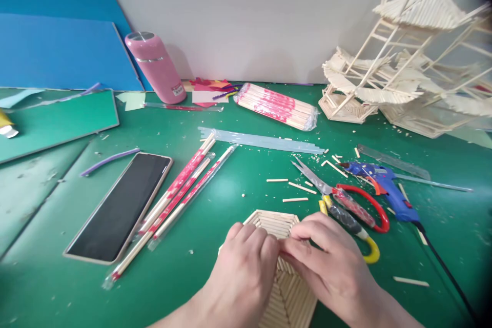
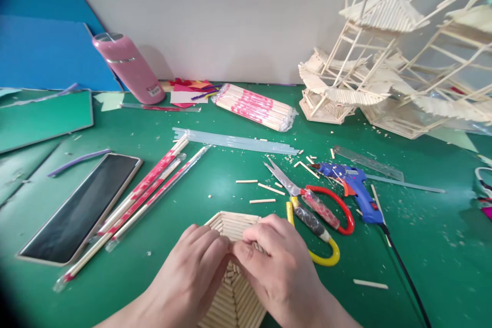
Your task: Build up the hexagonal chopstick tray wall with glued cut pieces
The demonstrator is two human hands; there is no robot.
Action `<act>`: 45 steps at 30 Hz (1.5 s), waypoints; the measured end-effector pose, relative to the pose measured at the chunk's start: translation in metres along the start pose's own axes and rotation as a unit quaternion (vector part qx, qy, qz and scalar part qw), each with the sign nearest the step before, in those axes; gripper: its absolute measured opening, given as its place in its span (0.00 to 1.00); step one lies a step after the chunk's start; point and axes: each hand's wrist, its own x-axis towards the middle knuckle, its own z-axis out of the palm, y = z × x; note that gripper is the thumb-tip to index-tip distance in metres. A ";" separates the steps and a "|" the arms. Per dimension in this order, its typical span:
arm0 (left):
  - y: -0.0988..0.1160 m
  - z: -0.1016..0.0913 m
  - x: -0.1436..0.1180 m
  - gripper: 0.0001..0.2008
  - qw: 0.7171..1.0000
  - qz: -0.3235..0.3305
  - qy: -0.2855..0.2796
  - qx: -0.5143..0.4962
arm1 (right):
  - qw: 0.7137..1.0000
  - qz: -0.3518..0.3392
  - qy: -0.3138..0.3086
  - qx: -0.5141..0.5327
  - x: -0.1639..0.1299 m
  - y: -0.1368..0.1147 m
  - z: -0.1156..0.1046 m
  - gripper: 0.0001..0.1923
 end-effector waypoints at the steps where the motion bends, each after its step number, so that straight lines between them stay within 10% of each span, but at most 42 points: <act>1: -0.001 -0.002 0.001 0.11 1.000 -0.005 -0.003 -0.005 | 1.000 0.002 -0.011 0.004 0.001 0.002 0.001 0.08; 8: -0.017 -0.014 0.009 0.09 0.991 -0.091 0.055 0.076 | 0.998 0.056 -0.023 -0.031 0.013 0.024 -0.006 0.05; 18: -0.029 -0.008 0.014 0.08 0.984 -0.171 -0.038 0.023 | 0.995 0.067 -0.050 -0.050 0.016 0.030 0.004 0.08; 45: -0.034 -0.006 0.018 0.08 0.989 -0.148 -0.022 0.014 | 0.996 0.052 -0.047 -0.060 0.018 0.031 0.006 0.08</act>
